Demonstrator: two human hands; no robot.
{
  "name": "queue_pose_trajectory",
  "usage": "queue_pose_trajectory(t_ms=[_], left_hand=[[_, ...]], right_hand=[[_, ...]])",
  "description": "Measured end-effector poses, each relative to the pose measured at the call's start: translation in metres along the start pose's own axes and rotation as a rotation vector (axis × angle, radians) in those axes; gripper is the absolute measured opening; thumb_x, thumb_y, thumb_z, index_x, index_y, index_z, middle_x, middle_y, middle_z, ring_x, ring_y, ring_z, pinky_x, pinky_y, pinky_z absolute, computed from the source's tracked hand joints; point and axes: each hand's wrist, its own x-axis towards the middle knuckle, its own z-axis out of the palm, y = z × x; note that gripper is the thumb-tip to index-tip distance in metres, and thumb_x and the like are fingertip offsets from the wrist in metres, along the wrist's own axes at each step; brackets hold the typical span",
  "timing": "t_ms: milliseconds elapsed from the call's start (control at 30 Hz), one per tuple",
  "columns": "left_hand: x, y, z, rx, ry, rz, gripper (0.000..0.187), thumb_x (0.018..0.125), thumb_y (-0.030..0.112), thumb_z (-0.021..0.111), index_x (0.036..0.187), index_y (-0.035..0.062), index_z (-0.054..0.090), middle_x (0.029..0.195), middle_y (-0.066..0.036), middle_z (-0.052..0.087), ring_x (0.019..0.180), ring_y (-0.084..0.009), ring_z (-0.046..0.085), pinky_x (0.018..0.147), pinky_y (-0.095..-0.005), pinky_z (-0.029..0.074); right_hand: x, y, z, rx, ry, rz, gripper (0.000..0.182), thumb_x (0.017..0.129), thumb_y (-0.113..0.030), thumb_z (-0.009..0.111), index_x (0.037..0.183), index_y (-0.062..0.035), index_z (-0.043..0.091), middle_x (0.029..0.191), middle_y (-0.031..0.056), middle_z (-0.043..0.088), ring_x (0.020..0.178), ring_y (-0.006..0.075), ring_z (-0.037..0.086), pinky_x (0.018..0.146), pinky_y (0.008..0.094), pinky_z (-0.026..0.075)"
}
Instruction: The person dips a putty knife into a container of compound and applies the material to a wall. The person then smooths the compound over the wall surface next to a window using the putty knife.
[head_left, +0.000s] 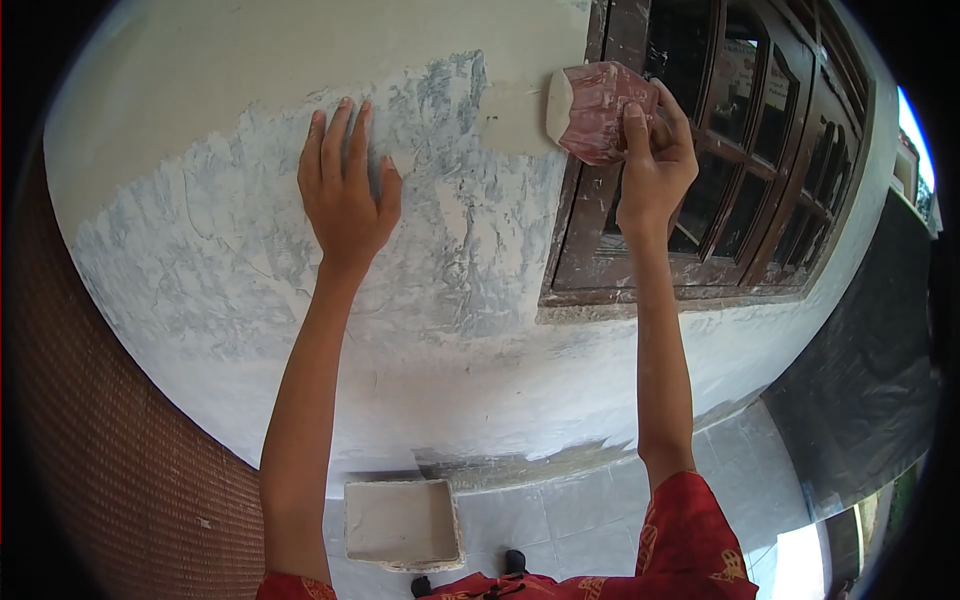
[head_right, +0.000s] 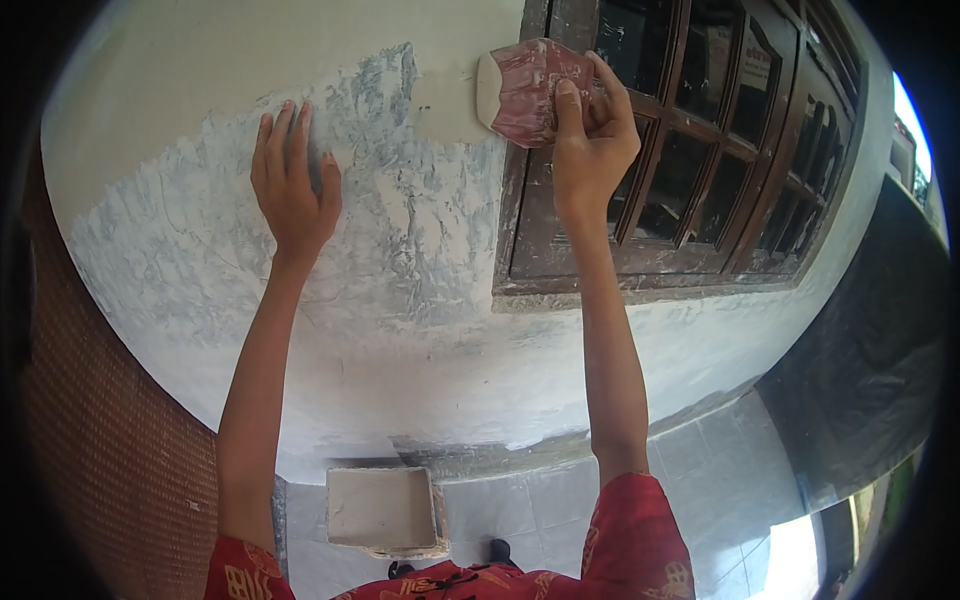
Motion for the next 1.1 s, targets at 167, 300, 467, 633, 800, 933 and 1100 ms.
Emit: queue_pose_trajectory(t_ms=[167, 300, 467, 633, 800, 933, 1100], left_hand=[[-0.001, -0.002, 0.002, 0.007, 0.016, 0.018, 0.052, 0.093, 0.023, 0.053, 0.144, 0.0126, 0.052, 0.148, -0.009, 0.048, 0.142, -0.0327, 0.037, 0.114, -0.0481, 0.030], [-0.001, -0.001, 0.002, 0.013, 0.010, 0.009, 0.052, 0.092, 0.022, 0.053, 0.144, 0.0126, 0.051, 0.149, -0.009, 0.047, 0.142, -0.0326, 0.037, 0.114, -0.0483, 0.030], [-0.001, 0.000, 0.001, 0.006, 0.000, 0.005, 0.052, 0.092, 0.021, 0.054, 0.143, 0.0126, 0.052, 0.149, -0.009, 0.047, 0.142, -0.0327, 0.037, 0.114, -0.0483, 0.029], [0.000, -0.002, 0.001, 0.030, 0.020, 0.015, 0.053, 0.088, 0.021, 0.058, 0.140, 0.0133, 0.055, 0.146, -0.007, 0.051, 0.140, -0.0328, 0.040, 0.111, -0.0470, 0.034], [-0.001, -0.001, 0.000, -0.001, 0.006, -0.002, 0.051, 0.093, 0.021, 0.054, 0.143, 0.0126, 0.052, 0.148, -0.009, 0.048, 0.142, -0.0332, 0.037, 0.114, -0.0481, 0.029], [-0.001, -0.001, 0.001, -0.013, 0.001, 0.002, 0.051, 0.092, 0.021, 0.054, 0.143, 0.0128, 0.052, 0.148, -0.009, 0.048, 0.142, -0.0331, 0.037, 0.114, -0.0479, 0.029], [-0.001, 0.000, 0.000, -0.003, 0.003, -0.002, 0.052, 0.092, 0.021, 0.054, 0.143, 0.0127, 0.052, 0.148, -0.009, 0.048, 0.142, -0.0333, 0.037, 0.113, -0.0481, 0.030]], right_hand=[[-0.013, 0.017, 0.009, -0.147, -0.109, -0.052, 0.037, 0.094, -0.002, 0.066, 0.130, 0.0003, 0.060, 0.092, 0.0089, 0.072, 0.083, 0.0076, 0.064, 0.071, 0.0201, 0.051], [0.006, 0.007, -0.023, -0.131, 0.030, -0.029, 0.037, 0.094, -0.002, 0.065, 0.131, 0.0007, 0.059, 0.091, 0.0087, 0.072, 0.082, 0.0062, 0.064, 0.069, 0.0187, 0.051], [-0.004, -0.012, -0.003, -0.018, -0.006, -0.024, 0.038, 0.095, -0.002, 0.064, 0.132, 0.0011, 0.058, 0.091, 0.0087, 0.072, 0.080, 0.0049, 0.063, 0.068, 0.0187, 0.050], [-0.016, 0.005, 0.038, -0.110, -0.145, -0.059, 0.038, 0.091, -0.005, 0.070, 0.128, -0.0028, 0.063, 0.093, 0.0092, 0.073, 0.085, 0.0064, 0.064, 0.074, 0.0220, 0.052], [-0.002, 0.002, 0.026, -0.066, -0.055, -0.082, 0.037, 0.091, -0.005, 0.069, 0.128, -0.0027, 0.063, 0.092, 0.0095, 0.073, 0.083, 0.0064, 0.064, 0.075, 0.0215, 0.052], [-0.011, -0.001, 0.037, -0.079, -0.093, -0.093, 0.036, 0.092, -0.005, 0.069, 0.128, -0.0027, 0.063, 0.088, 0.0074, 0.072, 0.079, 0.0049, 0.062, 0.071, 0.0203, 0.050], [0.000, 0.004, 0.022, -0.156, -0.058, -0.100, 0.036, 0.094, -0.004, 0.065, 0.130, -0.0011, 0.061, 0.090, 0.0092, 0.072, 0.079, 0.0056, 0.063, 0.068, 0.0204, 0.052]])
